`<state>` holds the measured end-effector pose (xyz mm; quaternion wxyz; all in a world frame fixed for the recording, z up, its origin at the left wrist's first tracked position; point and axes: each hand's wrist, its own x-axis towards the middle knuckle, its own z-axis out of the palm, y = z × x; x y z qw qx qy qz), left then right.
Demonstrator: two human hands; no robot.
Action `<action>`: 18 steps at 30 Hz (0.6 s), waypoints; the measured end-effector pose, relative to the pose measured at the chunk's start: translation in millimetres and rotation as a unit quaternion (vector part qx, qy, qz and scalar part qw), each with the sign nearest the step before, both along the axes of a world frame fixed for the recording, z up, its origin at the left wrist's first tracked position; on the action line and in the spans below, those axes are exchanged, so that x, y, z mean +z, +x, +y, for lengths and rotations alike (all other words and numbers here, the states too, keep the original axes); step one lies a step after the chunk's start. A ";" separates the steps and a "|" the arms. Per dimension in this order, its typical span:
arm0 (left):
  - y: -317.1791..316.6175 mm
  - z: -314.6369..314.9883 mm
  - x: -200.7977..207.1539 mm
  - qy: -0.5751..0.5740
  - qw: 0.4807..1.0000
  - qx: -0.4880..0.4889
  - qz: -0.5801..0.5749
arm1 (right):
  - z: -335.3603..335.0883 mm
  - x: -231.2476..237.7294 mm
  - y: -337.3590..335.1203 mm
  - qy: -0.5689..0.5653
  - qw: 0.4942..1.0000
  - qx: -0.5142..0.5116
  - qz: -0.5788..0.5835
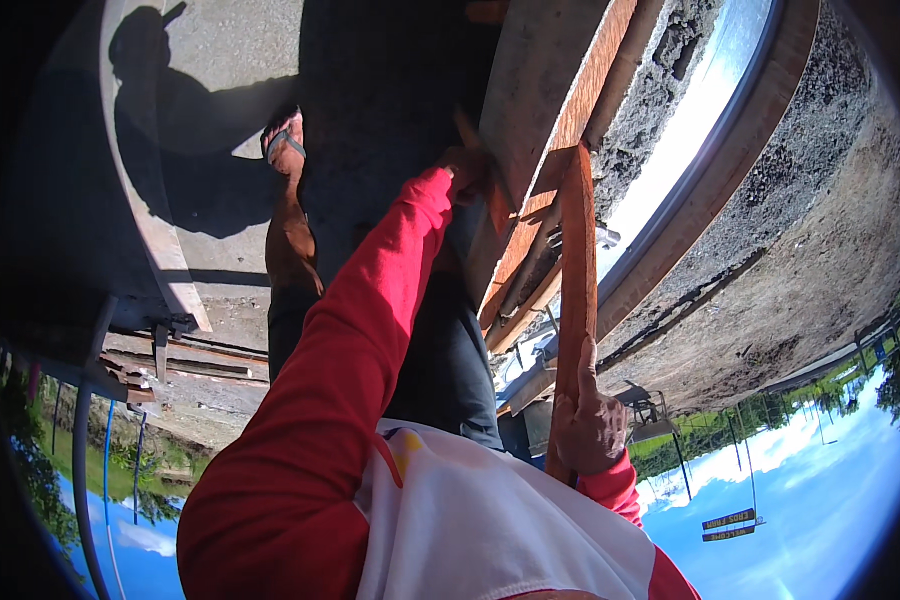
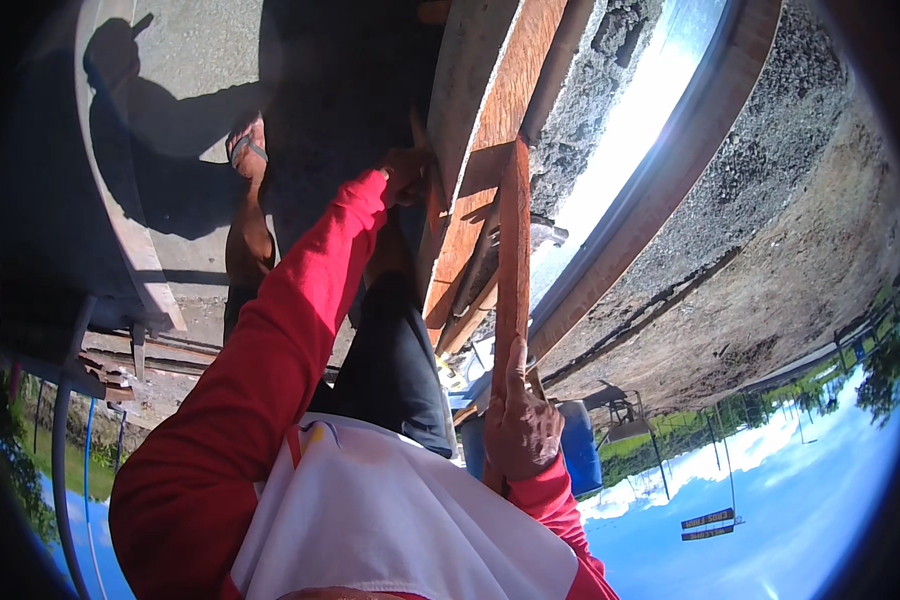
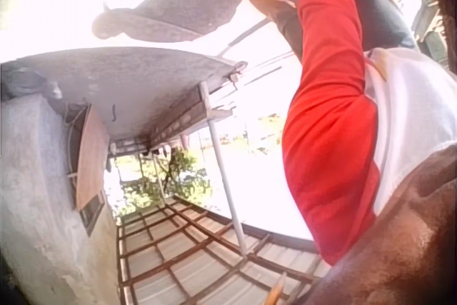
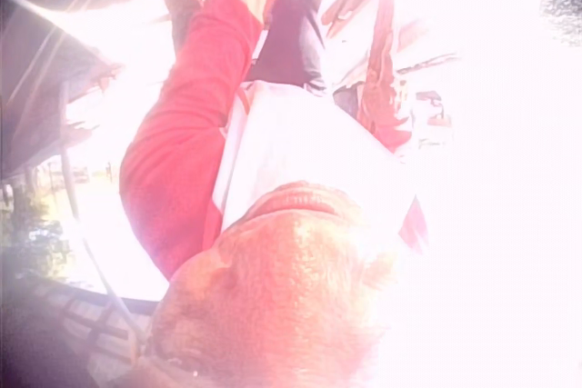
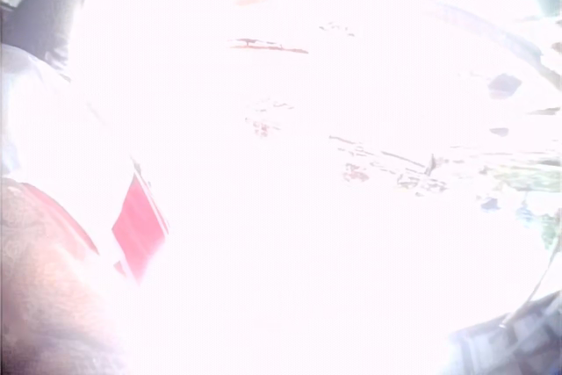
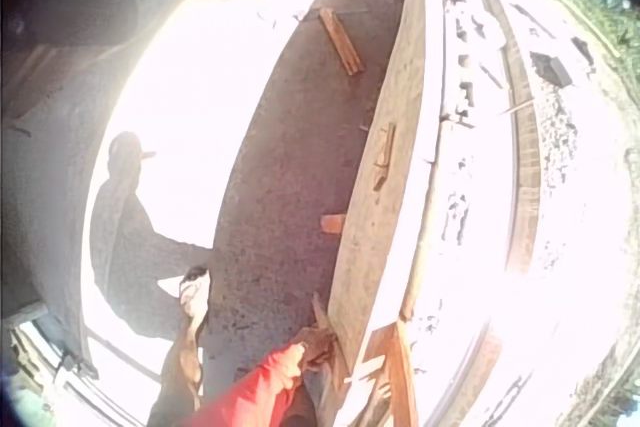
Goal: Installing wooden formwork for a concrete wall at a construction site.
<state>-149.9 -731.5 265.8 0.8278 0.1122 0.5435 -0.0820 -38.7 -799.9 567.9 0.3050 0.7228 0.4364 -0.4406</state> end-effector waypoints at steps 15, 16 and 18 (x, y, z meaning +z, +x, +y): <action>-1.1 -5.6 -16.6 -0.101 0.986 0.131 -0.033 | 6.8 -3.1 4.7 0.001 0.999 -0.010 0.034; 0.2 -6.1 -16.6 -0.094 0.988 0.124 -0.009 | 8.6 -3.8 5.7 -0.034 0.999 0.001 0.010; 3.9 -6.6 -17.1 -0.101 0.986 0.130 0.000 | 13.0 -4.5 9.2 -0.018 0.999 -0.015 0.024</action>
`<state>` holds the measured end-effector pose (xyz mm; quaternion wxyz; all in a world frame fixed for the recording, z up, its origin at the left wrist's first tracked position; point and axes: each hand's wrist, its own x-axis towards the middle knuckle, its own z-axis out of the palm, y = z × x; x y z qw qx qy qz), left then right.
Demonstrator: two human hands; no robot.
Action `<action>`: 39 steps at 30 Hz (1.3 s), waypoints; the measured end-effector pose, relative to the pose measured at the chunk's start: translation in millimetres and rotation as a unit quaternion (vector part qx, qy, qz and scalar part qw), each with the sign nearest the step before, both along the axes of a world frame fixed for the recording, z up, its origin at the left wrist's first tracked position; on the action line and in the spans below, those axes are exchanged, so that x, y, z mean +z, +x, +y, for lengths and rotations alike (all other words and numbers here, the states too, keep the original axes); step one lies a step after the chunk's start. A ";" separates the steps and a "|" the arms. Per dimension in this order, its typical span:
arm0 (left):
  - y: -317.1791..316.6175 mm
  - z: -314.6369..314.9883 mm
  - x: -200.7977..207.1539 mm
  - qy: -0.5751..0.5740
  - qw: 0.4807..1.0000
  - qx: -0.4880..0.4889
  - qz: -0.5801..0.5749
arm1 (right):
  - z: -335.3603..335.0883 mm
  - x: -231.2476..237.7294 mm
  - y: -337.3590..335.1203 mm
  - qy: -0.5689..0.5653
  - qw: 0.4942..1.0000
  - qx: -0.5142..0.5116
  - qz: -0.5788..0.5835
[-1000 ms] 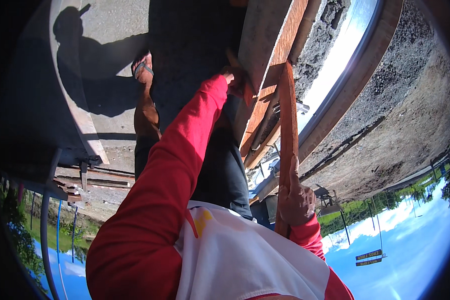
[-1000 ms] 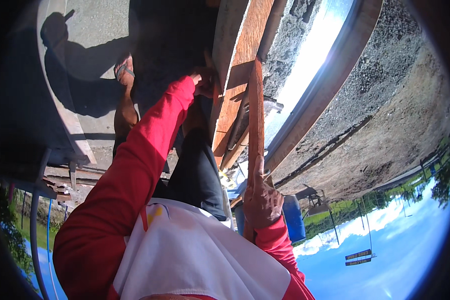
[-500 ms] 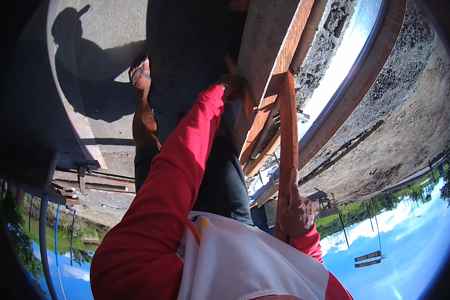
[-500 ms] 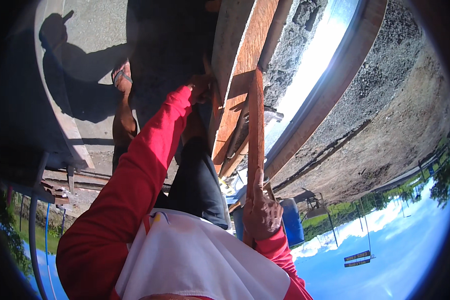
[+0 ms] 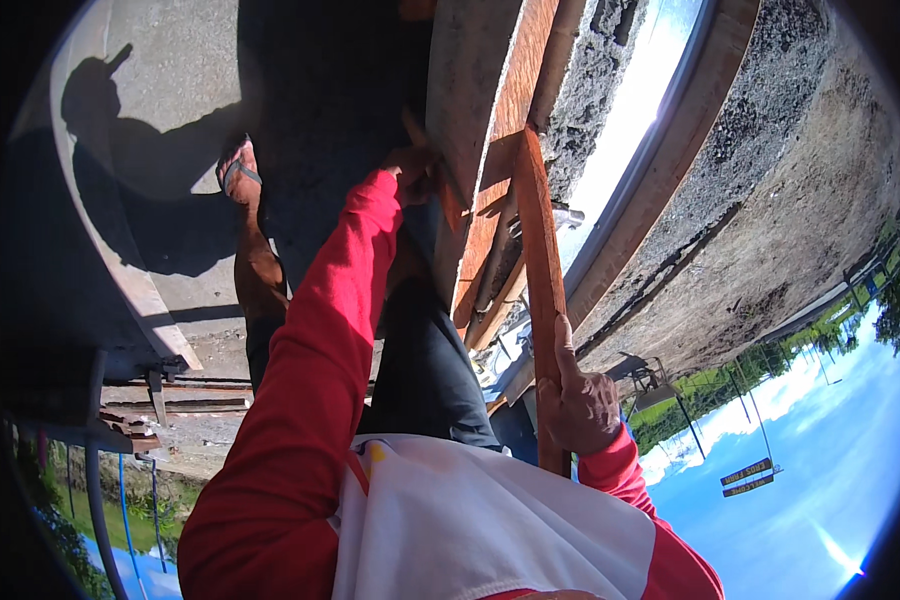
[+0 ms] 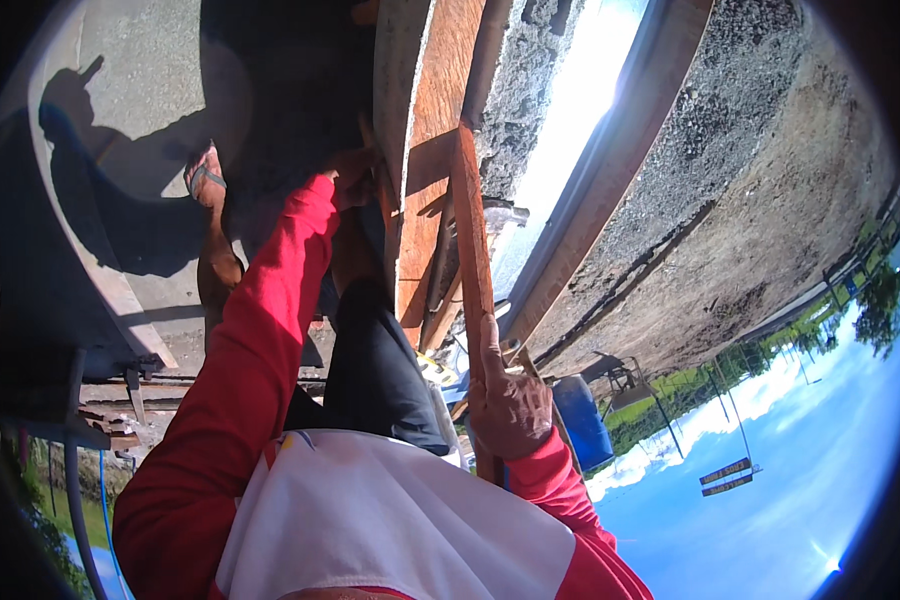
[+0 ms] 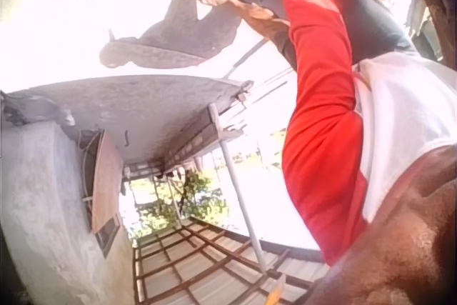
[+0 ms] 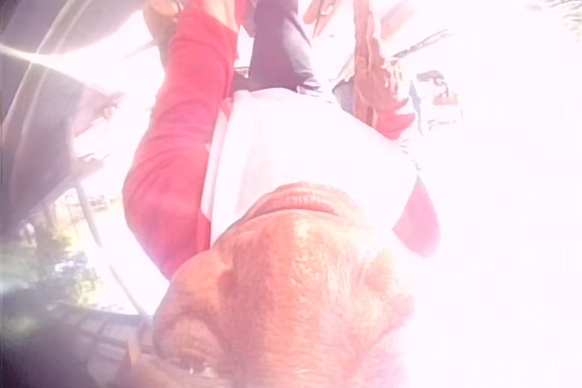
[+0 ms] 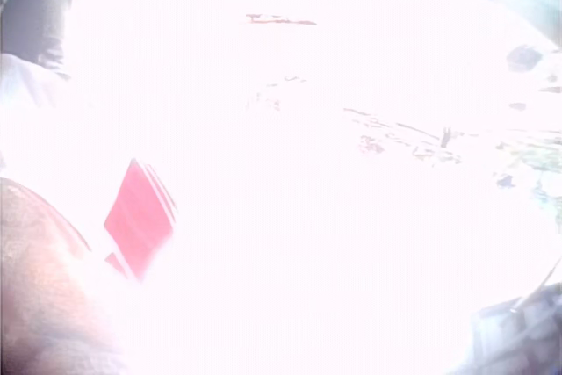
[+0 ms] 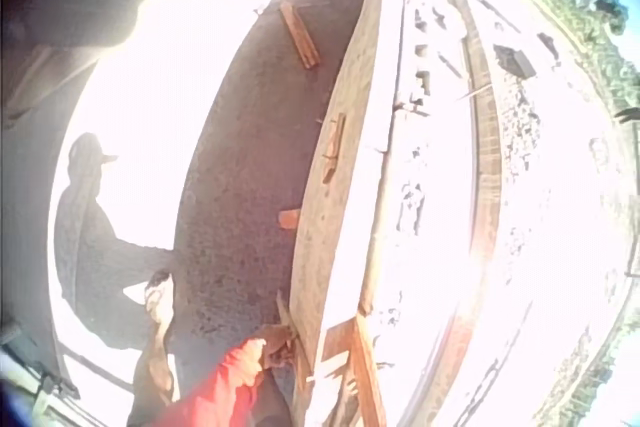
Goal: Installing wooden formwork for a concrete wall at a construction site.
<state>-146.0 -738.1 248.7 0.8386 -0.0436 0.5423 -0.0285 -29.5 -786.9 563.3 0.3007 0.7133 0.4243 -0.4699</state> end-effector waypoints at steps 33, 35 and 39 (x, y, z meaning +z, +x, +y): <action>-6.3 -7.5 -18.2 0.082 0.993 -0.081 0.000 | 134.4 -39.8 56.4 0.338 0.845 -0.391 0.136; -3.3 -8.3 -20.7 0.094 0.994 -0.056 0.008 | 160.1 -58.8 18.2 0.315 0.859 -0.358 0.189; -2.6 -12.8 -25.0 0.095 0.995 -0.009 0.015 | 177.2 -147.3 -62.5 0.461 0.832 0.246 0.186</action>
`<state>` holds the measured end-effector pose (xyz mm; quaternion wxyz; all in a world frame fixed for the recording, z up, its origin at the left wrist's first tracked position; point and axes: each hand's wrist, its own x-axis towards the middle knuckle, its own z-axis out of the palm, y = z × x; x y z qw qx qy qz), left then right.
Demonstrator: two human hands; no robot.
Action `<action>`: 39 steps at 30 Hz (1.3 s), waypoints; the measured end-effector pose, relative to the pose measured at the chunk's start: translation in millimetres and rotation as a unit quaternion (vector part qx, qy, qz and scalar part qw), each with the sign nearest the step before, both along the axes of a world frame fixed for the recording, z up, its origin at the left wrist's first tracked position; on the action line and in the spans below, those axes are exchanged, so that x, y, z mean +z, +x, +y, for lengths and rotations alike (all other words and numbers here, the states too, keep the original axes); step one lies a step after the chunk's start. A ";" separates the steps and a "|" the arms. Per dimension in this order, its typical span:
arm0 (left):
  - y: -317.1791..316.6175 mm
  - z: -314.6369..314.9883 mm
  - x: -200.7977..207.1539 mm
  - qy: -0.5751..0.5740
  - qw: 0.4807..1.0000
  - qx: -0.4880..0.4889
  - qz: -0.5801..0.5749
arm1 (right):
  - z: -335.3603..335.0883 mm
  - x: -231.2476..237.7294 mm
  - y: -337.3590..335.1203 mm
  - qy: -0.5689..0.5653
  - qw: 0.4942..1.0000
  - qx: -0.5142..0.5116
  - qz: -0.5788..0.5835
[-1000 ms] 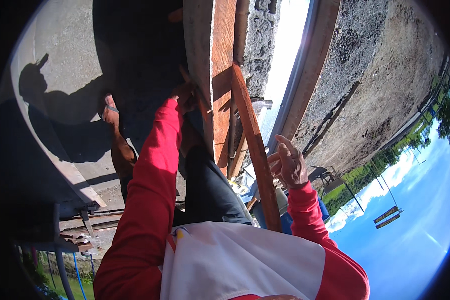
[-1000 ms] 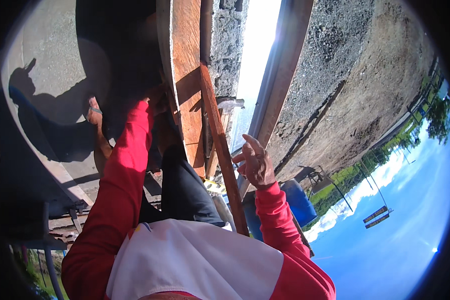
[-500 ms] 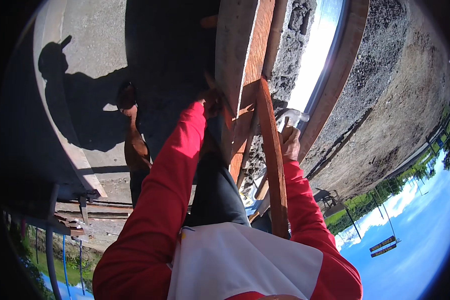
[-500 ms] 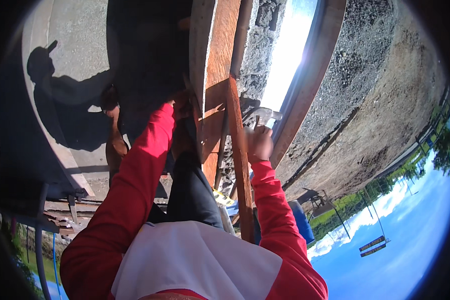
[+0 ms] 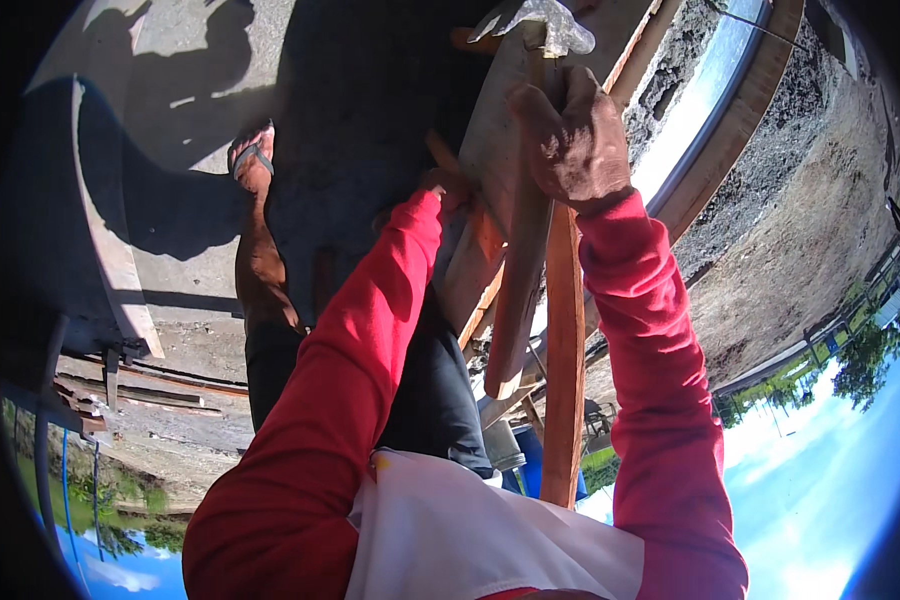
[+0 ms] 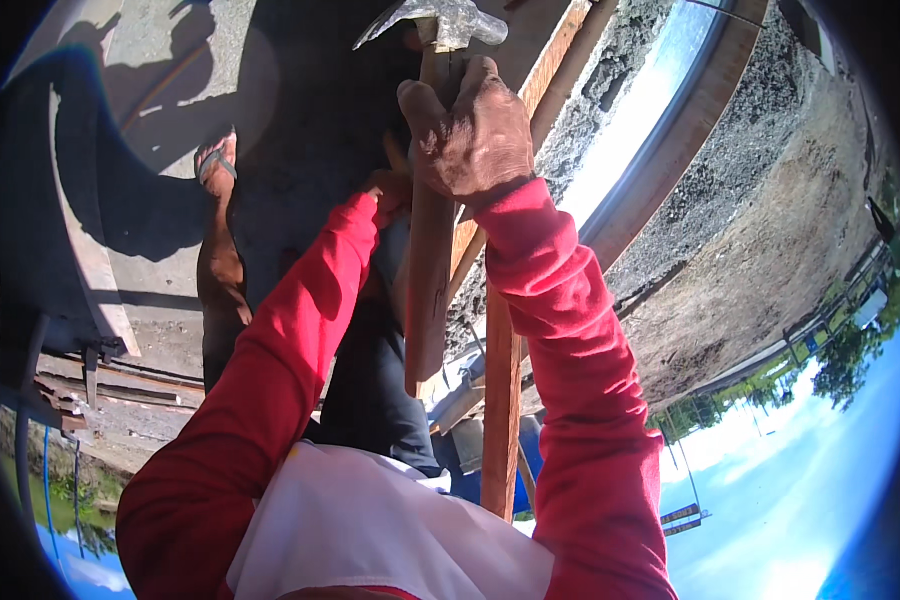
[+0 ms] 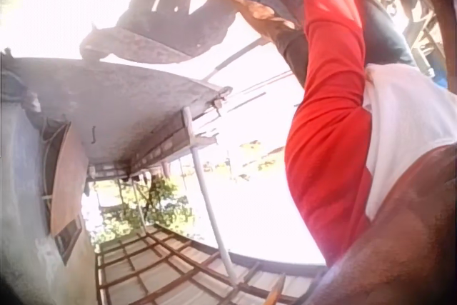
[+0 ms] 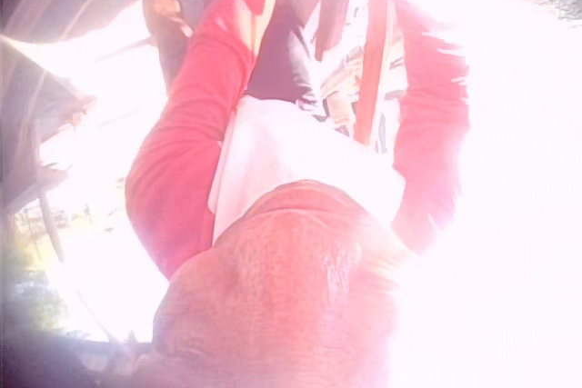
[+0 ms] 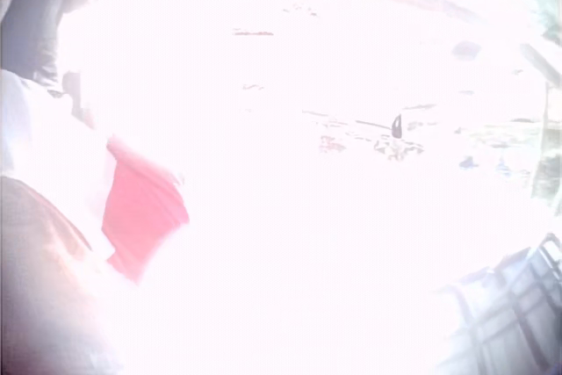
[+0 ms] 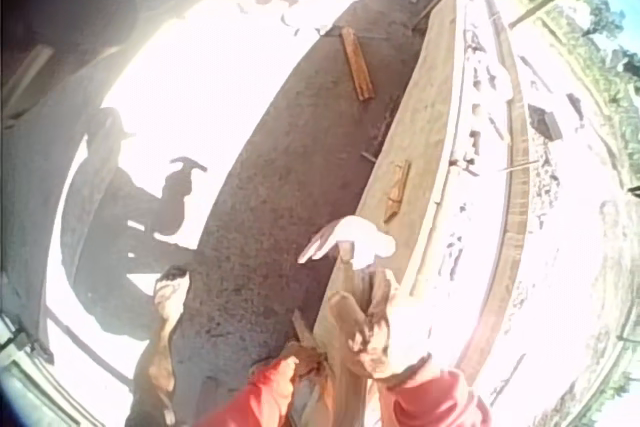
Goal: Installing wooden formwork for a concrete wall at a construction site.
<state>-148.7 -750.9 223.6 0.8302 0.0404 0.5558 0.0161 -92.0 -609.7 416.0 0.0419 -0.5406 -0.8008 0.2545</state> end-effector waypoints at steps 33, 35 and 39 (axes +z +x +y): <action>-36.7 -12.6 -12.7 -0.050 0.932 0.312 -0.180 | -108.9 -39.7 -3.1 -0.222 0.871 0.318 -0.301; -41.8 -12.0 -15.0 -0.065 0.908 0.349 -0.221 | -110.0 -39.0 -3.7 -0.212 0.868 0.322 -0.312; -76.3 -5.6 9.9 -0.040 0.877 0.441 -0.186 | -112.5 -37.6 -5.2 -0.202 0.878 0.307 -0.305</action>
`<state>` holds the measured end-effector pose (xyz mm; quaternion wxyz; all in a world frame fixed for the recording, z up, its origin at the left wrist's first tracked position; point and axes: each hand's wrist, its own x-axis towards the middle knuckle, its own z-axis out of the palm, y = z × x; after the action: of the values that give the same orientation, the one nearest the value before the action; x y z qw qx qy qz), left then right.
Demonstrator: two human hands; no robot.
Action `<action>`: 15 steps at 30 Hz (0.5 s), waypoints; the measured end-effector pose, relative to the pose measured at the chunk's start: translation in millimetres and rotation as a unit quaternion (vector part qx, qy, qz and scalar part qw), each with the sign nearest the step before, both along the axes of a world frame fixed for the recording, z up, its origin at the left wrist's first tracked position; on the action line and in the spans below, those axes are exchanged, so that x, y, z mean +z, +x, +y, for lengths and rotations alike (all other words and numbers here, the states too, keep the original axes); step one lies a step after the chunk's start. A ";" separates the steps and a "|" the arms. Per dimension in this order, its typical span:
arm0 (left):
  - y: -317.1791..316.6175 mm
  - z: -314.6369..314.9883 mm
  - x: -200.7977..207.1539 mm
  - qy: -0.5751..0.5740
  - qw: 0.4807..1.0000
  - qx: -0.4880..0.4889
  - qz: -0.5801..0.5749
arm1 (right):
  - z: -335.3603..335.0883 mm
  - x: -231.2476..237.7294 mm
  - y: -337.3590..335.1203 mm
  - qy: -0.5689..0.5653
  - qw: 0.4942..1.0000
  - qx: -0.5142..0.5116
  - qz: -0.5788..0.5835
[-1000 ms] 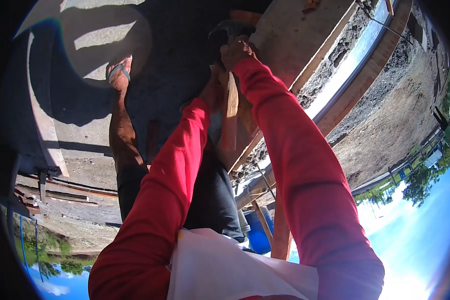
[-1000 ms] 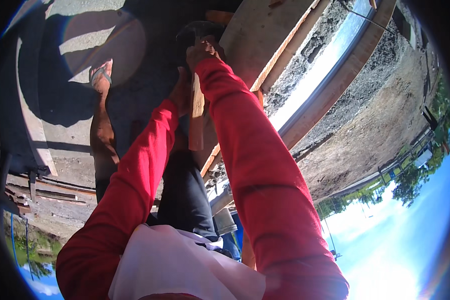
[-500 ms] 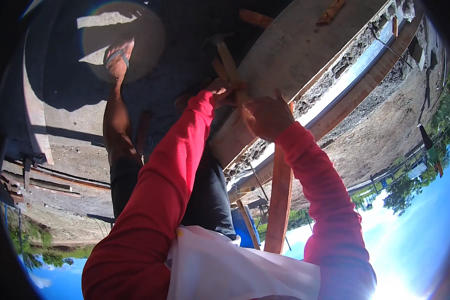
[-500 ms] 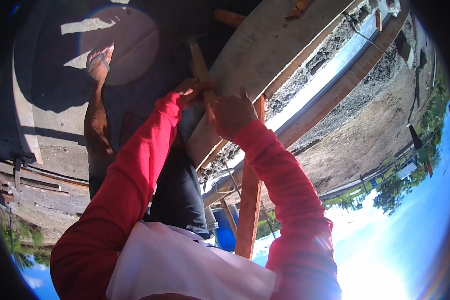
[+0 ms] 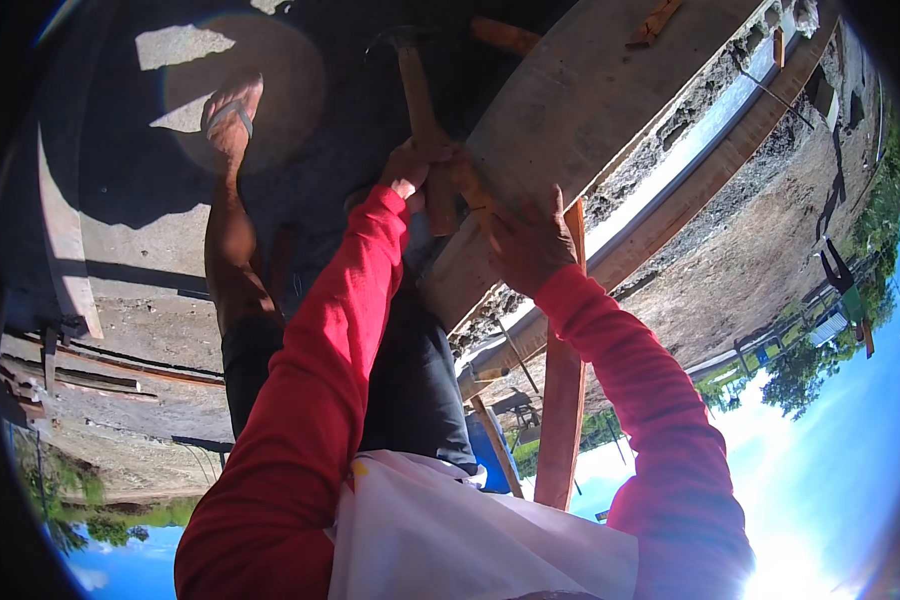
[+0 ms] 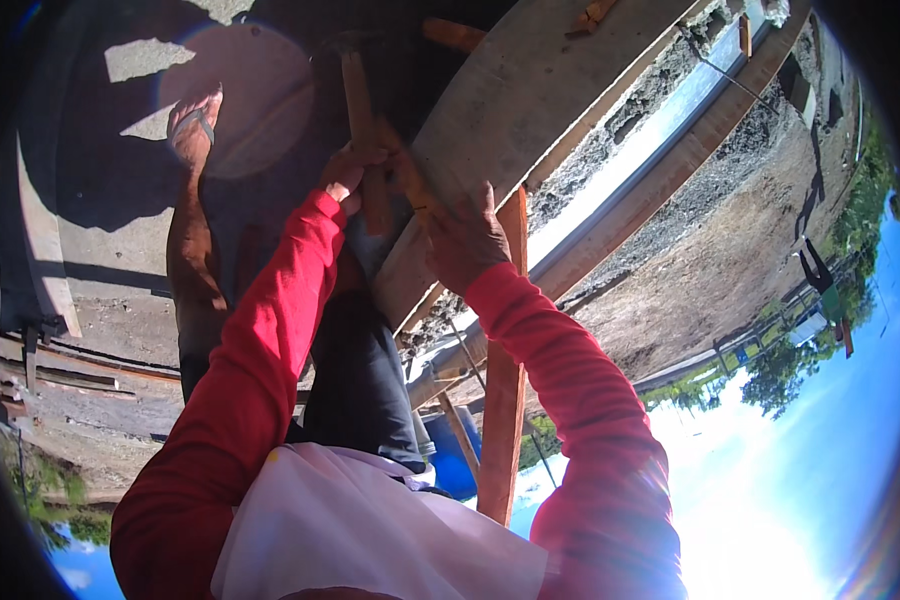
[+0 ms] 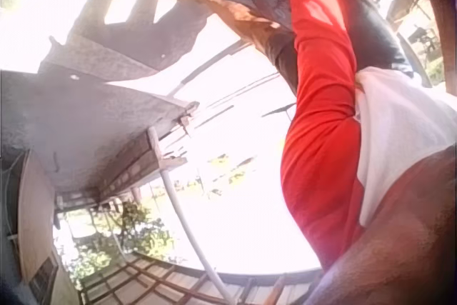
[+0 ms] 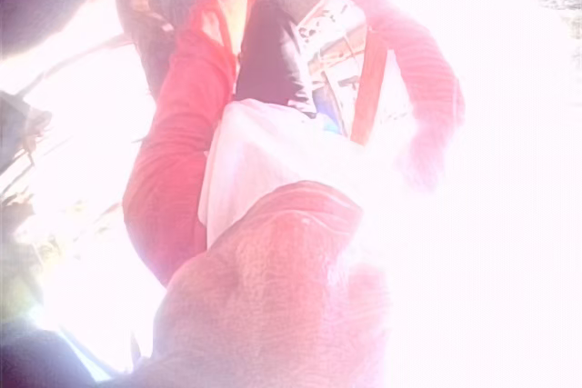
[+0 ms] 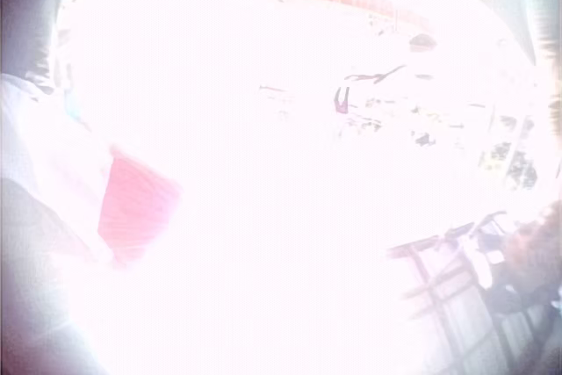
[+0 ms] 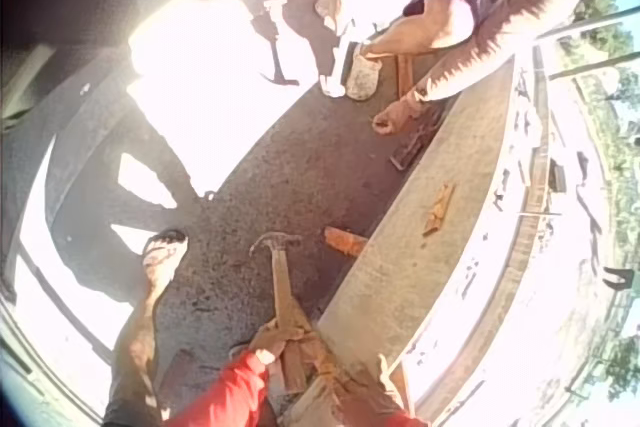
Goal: Installing wooden formwork for a concrete wall at a construction site.
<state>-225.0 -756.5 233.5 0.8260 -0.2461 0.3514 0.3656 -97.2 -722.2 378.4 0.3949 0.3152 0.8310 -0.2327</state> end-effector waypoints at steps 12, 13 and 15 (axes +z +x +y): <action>-21.9 -125.4 241.7 -0.162 0.971 -0.145 0.104 | -4.0 7.4 0.1 0.034 0.999 -0.030 0.012; -18.1 -128.2 247.1 -0.183 0.960 -0.178 0.118 | -4.6 7.4 0.7 0.026 0.999 -0.025 -0.031; -6.9 -124.3 248.1 -0.168 0.961 -0.195 0.102 | -5.8 6.6 2.3 0.041 0.999 -0.033 0.010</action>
<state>-231.9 -880.8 481.6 0.7876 -0.2695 0.5314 0.1568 -94.8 -728.0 384.9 0.3658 0.3560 0.8329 -0.2138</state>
